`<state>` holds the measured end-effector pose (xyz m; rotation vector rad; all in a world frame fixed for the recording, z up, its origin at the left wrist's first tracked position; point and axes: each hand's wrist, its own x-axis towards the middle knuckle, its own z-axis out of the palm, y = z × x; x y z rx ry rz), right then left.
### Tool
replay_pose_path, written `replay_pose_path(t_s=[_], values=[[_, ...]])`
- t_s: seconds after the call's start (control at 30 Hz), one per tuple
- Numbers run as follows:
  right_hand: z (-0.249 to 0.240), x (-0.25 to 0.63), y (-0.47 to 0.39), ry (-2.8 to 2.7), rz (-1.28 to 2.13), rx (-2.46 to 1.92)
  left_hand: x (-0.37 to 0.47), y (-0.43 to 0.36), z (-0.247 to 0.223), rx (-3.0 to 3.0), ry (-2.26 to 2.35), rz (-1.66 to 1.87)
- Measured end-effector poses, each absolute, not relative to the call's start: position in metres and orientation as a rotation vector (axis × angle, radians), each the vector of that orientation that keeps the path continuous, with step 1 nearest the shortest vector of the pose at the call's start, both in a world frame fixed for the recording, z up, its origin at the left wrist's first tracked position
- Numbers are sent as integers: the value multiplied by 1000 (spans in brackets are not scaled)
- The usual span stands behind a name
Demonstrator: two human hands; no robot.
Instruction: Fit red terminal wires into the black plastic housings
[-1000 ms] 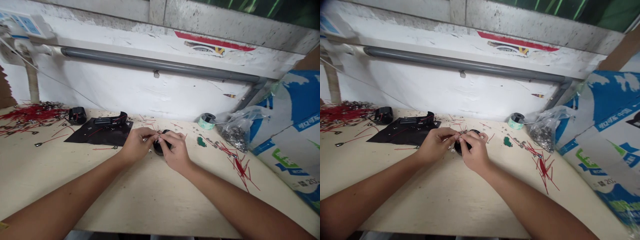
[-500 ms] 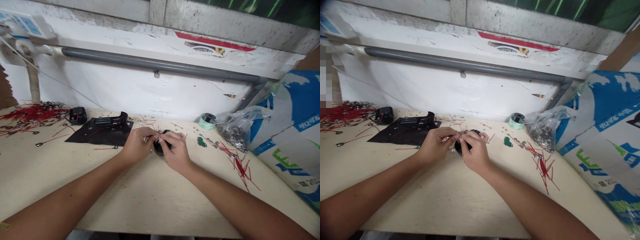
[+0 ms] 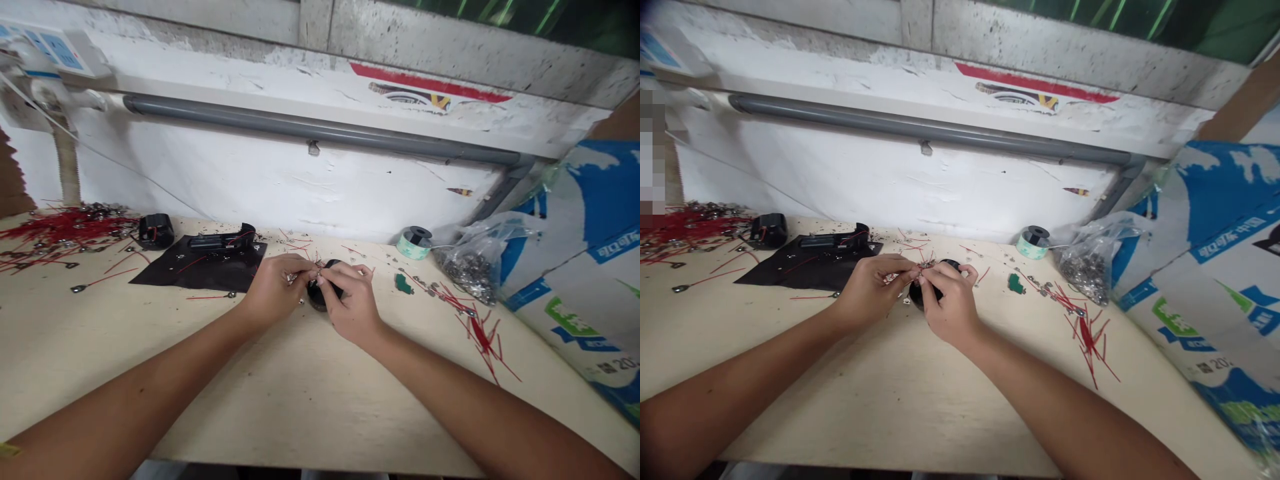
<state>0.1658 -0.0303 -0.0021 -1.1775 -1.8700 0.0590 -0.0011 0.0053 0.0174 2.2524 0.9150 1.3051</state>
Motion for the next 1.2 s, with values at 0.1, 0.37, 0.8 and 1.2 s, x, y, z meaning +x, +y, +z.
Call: replay_pose_path(t_s=[0.1,0.37,0.8,1.2], values=[[-2,166,-31,-1885,45,-1182,-1,5,18,2279,907,1307],[-3,167,-31,-1916,-47,-1166,-1,5,19,2291,904,1307],[-6,167,-17,-1698,169,-1172,0,6,16,2370,962,1570],[-14,172,0,-1306,543,-964,3,5,9,2445,981,1347]])
